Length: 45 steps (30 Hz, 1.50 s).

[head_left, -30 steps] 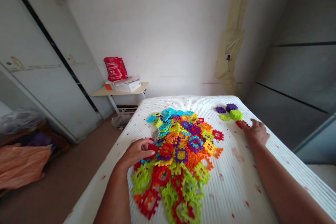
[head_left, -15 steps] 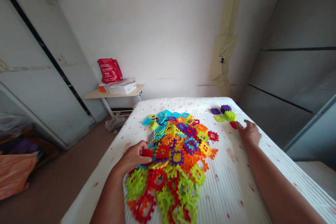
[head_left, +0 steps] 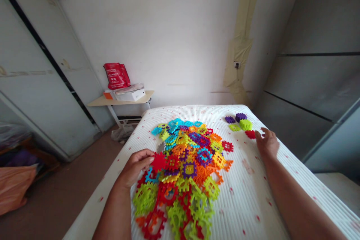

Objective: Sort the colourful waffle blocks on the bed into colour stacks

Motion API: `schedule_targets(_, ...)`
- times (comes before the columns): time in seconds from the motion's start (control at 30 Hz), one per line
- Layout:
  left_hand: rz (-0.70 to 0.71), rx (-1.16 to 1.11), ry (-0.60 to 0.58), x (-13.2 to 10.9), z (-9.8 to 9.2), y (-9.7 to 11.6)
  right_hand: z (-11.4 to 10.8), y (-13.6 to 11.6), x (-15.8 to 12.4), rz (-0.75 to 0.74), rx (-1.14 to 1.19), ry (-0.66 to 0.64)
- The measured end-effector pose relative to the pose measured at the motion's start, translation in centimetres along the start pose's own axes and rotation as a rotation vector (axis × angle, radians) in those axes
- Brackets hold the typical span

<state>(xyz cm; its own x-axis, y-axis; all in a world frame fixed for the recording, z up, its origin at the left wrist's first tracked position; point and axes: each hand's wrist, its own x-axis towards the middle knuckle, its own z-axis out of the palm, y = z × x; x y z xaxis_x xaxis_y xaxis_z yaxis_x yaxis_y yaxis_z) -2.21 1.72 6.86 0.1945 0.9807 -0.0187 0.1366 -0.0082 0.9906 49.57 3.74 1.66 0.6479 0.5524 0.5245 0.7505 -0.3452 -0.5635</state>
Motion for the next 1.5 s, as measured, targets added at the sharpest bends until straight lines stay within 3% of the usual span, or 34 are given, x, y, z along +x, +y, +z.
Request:
schedule_targets(0.13,0.018,-0.172,0.161,0.9,1.8,-0.3,-0.2,-2.1,-0.6,-0.228,0.089,0.054)
schedule_targets(0.23,0.027,-0.174,0.217,1.3,3.1,-0.4,-0.5,-6.1,-2.7,-0.463,0.217,0.035)
schedule_targets(0.3,0.061,-0.160,0.211,1.5,3.6,-0.5,-1.1,-9.6,-5.1,-0.629,0.334,-0.013)
schedule_targets(0.47,0.104,-0.149,0.137,1.6,4.1,-0.9,-3.5,-18.1,-12.7,-1.040,0.488,-0.278)
schedule_targets(0.57,0.100,-0.135,0.110,1.5,4.2,-0.9,-4.2,-21.2,-15.9,-1.121,0.470,-0.394)
schedule_targets(0.7,0.121,-0.115,0.052,1.3,4.3,-0.8,-3.3,-23.0,-17.6,-1.088,0.415,-0.432)
schedule_targets(0.9,0.114,-0.095,-0.028,1.1,5.1,-0.4,-2.7,-22.7,-17.7,-1.099,0.398,-0.437)
schedule_targets(1.0,0.119,-0.039,-0.002,0.9,5.0,-0.1,-3.2,-22.3,-16.5,-1.133,0.400,-0.434)
schedule_targets(1.13,0.155,-0.084,0.178,0.9,3.5,0.1,-3.6,-20.6,-11.5,-0.995,0.367,-0.382)
schedule_targets(1.3,0.167,-0.190,0.566,1.5,1.2,-0.3,-4.5,-14.5,-2.7,-0.707,0.177,-0.296)
schedule_targets(1.4,0.143,-0.232,0.694,1.9,0.6,-0.6,-4.7,-10.0,0.1,-0.611,-0.008,-0.399)
schedule_targets(1.5,0.136,-0.264,0.716,2.2,0.4,-0.8,-3.8,-6.7,0.2,-0.522,-0.143,-0.540)
